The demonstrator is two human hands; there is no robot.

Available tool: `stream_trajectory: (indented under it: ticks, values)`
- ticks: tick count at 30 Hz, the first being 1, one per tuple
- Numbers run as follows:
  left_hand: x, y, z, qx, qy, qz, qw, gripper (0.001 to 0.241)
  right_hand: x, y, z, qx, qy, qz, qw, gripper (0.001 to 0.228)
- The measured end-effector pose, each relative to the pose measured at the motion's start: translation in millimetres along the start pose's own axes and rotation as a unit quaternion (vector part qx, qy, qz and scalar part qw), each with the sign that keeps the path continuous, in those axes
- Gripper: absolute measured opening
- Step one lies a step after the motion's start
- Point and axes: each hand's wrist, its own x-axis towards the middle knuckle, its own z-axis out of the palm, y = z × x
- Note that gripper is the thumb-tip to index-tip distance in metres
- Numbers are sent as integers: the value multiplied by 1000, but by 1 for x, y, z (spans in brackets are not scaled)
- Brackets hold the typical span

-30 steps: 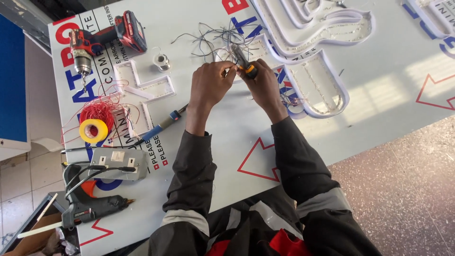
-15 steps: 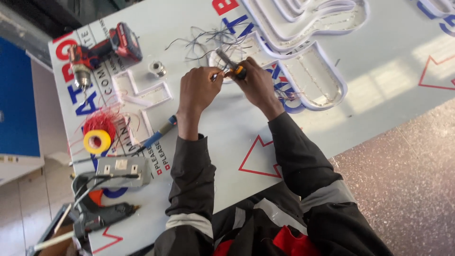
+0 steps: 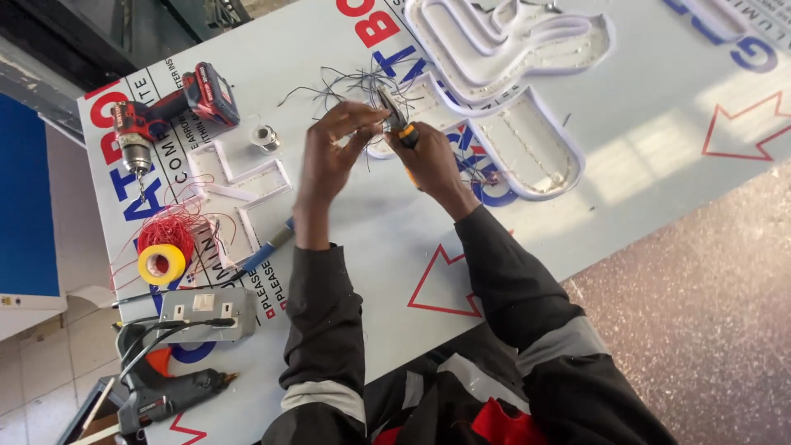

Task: Stripping and cutting electrical wires for an LED sign assembly using pliers.

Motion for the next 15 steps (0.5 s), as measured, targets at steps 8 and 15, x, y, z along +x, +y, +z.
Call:
stream_trajectory:
  ticks: [8,15]
  values:
    - [-1,-46,119,-309,205,-2,928,54,1,24,24,45,117,6,992,27]
    - [-9,-2,129,-504,269,-78,817,50,6,29,17,12,99,57,993,30]
